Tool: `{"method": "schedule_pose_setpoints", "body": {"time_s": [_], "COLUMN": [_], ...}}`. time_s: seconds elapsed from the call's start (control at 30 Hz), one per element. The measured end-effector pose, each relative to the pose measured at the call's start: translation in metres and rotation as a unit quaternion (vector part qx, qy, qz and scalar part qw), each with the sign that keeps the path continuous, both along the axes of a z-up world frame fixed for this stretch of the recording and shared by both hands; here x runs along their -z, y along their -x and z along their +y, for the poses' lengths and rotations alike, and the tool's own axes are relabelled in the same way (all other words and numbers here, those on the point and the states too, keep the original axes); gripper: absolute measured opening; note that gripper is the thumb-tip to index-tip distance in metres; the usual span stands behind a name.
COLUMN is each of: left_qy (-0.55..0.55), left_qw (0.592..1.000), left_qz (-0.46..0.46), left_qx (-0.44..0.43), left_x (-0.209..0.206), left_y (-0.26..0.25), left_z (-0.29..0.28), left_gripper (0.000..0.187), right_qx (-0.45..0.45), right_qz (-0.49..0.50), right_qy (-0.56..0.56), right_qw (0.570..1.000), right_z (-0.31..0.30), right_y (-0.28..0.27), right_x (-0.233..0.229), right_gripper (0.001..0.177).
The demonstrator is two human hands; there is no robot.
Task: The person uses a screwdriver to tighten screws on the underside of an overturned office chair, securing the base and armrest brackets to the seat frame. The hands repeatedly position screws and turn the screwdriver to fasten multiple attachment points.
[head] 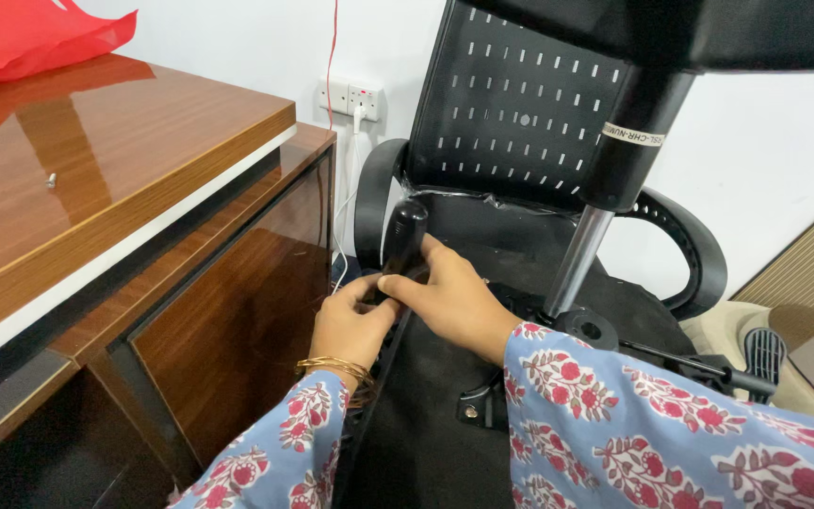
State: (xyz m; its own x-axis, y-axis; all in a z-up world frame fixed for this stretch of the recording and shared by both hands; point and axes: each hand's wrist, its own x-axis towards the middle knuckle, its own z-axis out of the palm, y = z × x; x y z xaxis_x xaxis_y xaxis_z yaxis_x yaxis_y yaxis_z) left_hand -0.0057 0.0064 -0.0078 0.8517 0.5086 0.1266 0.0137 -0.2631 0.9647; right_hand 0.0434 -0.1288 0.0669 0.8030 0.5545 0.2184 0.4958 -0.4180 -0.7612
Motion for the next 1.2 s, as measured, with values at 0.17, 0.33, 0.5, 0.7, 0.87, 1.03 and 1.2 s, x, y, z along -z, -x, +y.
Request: {"method": "schedule_pose_setpoints", "body": {"time_s": [0.17, 0.33, 0.5, 0.7, 0.87, 1.03, 1.2], "left_qy": [0.023, 0.089, 0.033, 0.019, 0.014, 0.033, 0.045], "left_qw": [0.997, 0.992, 0.998, 0.998, 0.998, 0.999, 0.998], "left_qz": [-0.059, -0.060, -0.053, -0.052, -0.051, -0.038, -0.048], "left_qx": [0.033, 0.061, 0.016, 0.018, 0.032, 0.014, 0.008], "left_x": [0.011, 0.012, 0.000, -0.009, -0.006, -0.007, -0.005], "left_y": [0.002, 0.001, 0.006, 0.006, 0.006, 0.007, 0.008], "left_z": [-0.001, -0.005, -0.010, -0.015, -0.014, -0.015, -0.014], "left_gripper": [0.039, 0.037, 0.035, 0.031, 0.034, 0.036, 0.033], "right_qx": [0.042, -0.090, -0.079, -0.009, -0.060, -0.124, -0.080], "right_qz": [0.019, 0.032, 0.039, -0.049, 0.060, 0.092, 0.059], "right_qy": [-0.017, -0.174, -0.159, -0.069, -0.147, -0.200, -0.163], "right_qw": [0.999, 0.980, 0.983, 0.996, 0.985, 0.968, 0.982], "right_z": [-0.010, -0.017, -0.012, -0.015, -0.014, -0.011, -0.008], "right_y": [0.000, -0.011, -0.013, -0.004, -0.001, -0.002, 0.001], "right_x": [0.003, 0.016, 0.015, -0.004, -0.001, 0.003, 0.005], "right_gripper": [0.046, 0.050, 0.054, 0.052, 0.045, 0.036, 0.033]}}
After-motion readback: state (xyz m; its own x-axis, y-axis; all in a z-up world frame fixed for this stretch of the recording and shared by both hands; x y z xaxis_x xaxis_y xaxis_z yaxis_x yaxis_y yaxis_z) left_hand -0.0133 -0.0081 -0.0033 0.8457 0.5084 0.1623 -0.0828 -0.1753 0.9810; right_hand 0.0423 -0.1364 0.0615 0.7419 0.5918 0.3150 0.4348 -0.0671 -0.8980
